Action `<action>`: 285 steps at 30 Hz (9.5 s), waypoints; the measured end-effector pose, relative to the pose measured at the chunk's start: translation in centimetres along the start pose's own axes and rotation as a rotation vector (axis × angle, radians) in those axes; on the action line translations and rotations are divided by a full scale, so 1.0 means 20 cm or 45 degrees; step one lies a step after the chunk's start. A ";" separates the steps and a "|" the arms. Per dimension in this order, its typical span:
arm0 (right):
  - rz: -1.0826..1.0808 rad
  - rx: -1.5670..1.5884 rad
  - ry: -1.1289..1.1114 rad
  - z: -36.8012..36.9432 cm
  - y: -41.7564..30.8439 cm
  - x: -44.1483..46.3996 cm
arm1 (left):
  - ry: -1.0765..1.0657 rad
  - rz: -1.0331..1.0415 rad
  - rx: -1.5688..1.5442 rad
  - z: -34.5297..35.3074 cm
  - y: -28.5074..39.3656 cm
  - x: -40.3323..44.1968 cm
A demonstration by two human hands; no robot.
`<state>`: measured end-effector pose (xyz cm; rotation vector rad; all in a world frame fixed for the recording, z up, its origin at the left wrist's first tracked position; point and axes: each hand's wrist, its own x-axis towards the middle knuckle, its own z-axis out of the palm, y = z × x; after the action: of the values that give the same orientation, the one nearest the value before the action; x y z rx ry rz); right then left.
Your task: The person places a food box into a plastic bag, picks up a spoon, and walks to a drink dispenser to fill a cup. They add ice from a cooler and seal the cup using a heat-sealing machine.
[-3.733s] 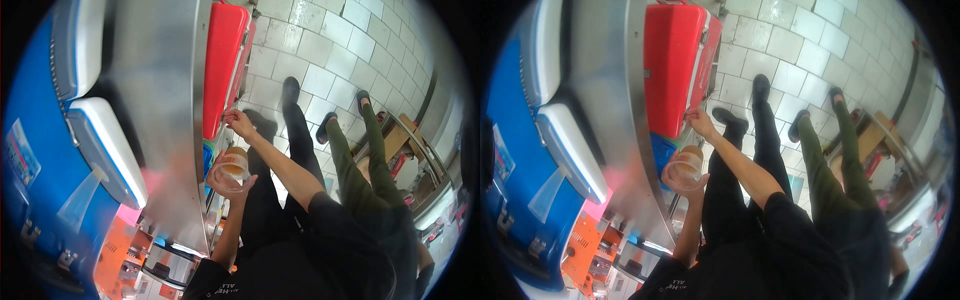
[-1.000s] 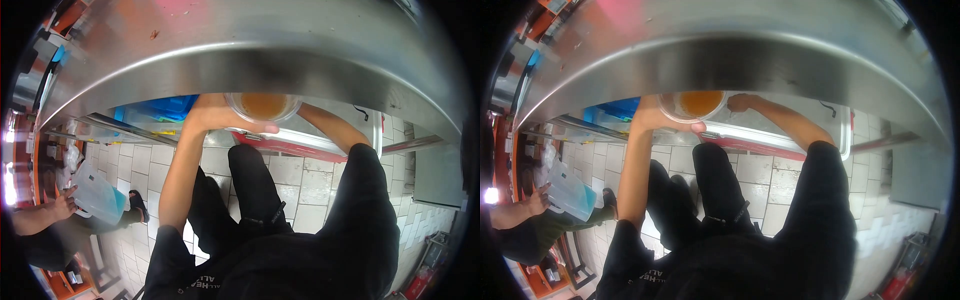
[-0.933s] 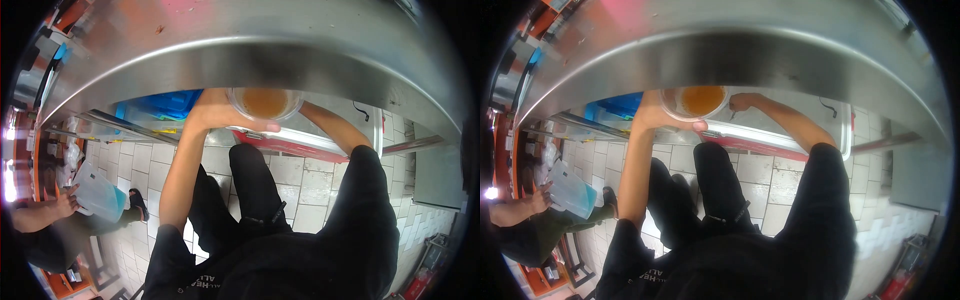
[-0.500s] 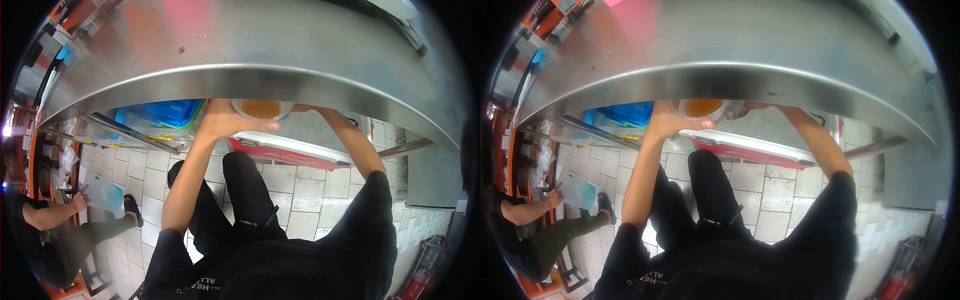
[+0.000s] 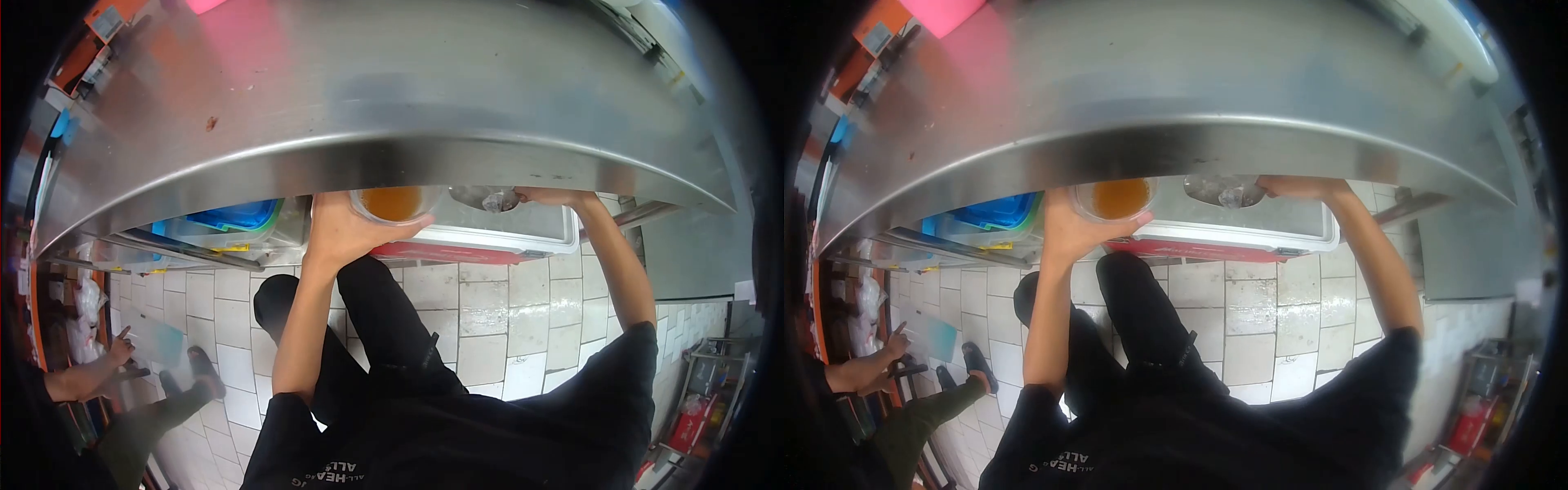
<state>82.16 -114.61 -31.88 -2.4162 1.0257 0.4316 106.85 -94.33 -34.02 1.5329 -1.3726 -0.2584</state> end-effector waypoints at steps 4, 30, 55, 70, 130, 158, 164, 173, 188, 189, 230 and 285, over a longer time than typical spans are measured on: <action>0.057 0.256 -0.076 0.00 -0.08 -0.11 | -0.025 -0.005 0.066 0.02 0.01 -0.01; -0.130 -0.175 0.299 -0.18 -0.52 -0.42 | -0.122 0.058 0.075 0.05 0.06 -0.02; -0.312 -1.159 1.292 -0.02 -0.64 -0.48 | -0.073 -0.022 -0.075 0.06 0.06 -0.01; -0.338 -0.032 0.441 0.28 -0.06 -0.06 | -0.401 -0.452 -1.174 -0.06 -0.07 0.18; -0.469 -0.133 0.471 0.23 -0.08 0.43 | -0.219 -0.059 -0.404 -0.04 -0.04 0.19; -0.168 -0.540 0.886 -0.06 -0.61 -0.47 | -0.111 -0.090 -0.216 0.03 -0.08 0.03; -0.038 -0.430 0.903 -0.04 -0.47 -0.47 | -0.151 -0.103 -0.294 0.03 -0.09 0.02; 0.053 0.022 1.029 0.01 -0.25 -0.53 | -0.188 -0.194 -0.392 0.04 -0.06 0.06; -0.339 0.311 0.601 0.44 0.05 0.09 | 0.339 0.230 -0.428 0.18 -0.12 0.11; -0.204 0.723 0.466 0.41 -0.11 0.01 | 0.317 0.226 -0.371 0.18 -0.11 0.11; -0.921 0.188 0.209 -1.38 -2.08 -1.49 | 0.514 -0.417 -0.562 -1.15 1.70 0.00; -0.869 0.267 0.499 -1.92 -3.65 0.51 | 0.804 -1.006 -1.690 -2.49 0.06 0.84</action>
<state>146.46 -97.07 17.73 -2.5077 0.3008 -0.3751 147.27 -82.08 -2.76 0.7563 0.0983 -0.8627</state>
